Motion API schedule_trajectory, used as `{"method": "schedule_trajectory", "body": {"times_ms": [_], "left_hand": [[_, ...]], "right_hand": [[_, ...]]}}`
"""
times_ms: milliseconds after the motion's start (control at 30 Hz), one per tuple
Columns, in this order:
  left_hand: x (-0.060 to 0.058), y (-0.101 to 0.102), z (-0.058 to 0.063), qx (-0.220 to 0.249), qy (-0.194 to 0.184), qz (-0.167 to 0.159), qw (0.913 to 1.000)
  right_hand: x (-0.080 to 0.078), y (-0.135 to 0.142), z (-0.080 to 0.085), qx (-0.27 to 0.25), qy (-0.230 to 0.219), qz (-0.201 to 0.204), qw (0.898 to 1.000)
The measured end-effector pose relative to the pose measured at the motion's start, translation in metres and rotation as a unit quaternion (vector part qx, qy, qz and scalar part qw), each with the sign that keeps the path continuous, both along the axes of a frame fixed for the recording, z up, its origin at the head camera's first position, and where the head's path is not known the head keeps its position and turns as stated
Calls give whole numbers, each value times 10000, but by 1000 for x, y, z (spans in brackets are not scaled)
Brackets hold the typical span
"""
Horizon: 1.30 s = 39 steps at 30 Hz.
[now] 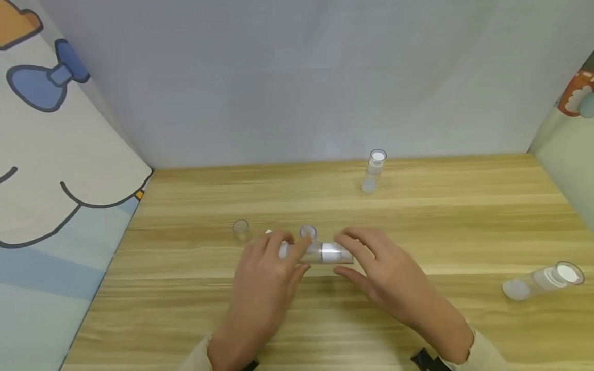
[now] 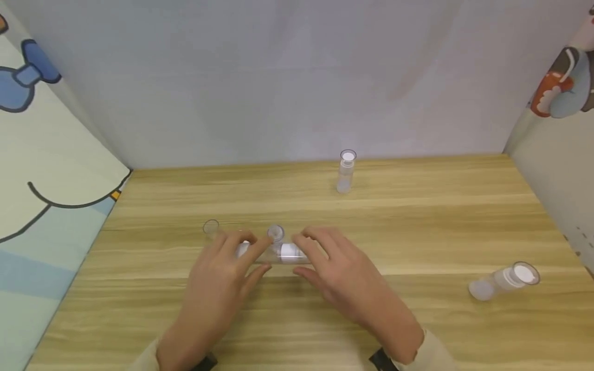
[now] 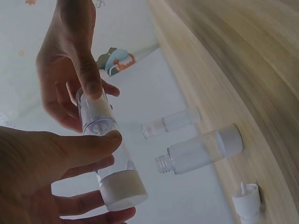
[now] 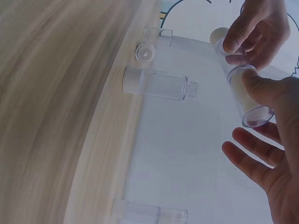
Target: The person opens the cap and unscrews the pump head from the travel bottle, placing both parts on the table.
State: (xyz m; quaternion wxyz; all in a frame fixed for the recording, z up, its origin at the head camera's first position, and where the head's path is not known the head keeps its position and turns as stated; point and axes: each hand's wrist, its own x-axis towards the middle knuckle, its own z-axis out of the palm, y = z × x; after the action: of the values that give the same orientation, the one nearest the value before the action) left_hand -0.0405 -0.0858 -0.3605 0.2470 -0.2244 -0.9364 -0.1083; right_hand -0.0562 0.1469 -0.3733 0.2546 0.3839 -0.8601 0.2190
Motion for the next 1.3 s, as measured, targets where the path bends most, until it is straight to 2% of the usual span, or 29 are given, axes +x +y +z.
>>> {"method": "schedule_trajectory", "body": {"times_ms": [233,433,533,733,1000,1133,1300], "left_hand": [[5,6,-7,-112,272,-208,9994],[7,6,-10,-49,493,-971,9940],[9,7,-11,-154,490,-1202,9914],[9,8,-15,-274,757,-1360,9874],[9,7,-20,-35,1061,-1643,9807],[12,7,-21,-32,1126,-1625,9802],[14,8,-22,-2,1101,-1581,9813]], "right_hand": [[7,-2,0,220,463,-48,9987],[13,-2,0,20,755,85,9971],[16,0,0,46,769,46,9970],[19,2,0,141,795,2,9967],[23,-1,-1,204,906,-174,9955],[27,-1,-2,265,790,-324,9960],[29,-1,-2,-17,743,-287,9968]]}}
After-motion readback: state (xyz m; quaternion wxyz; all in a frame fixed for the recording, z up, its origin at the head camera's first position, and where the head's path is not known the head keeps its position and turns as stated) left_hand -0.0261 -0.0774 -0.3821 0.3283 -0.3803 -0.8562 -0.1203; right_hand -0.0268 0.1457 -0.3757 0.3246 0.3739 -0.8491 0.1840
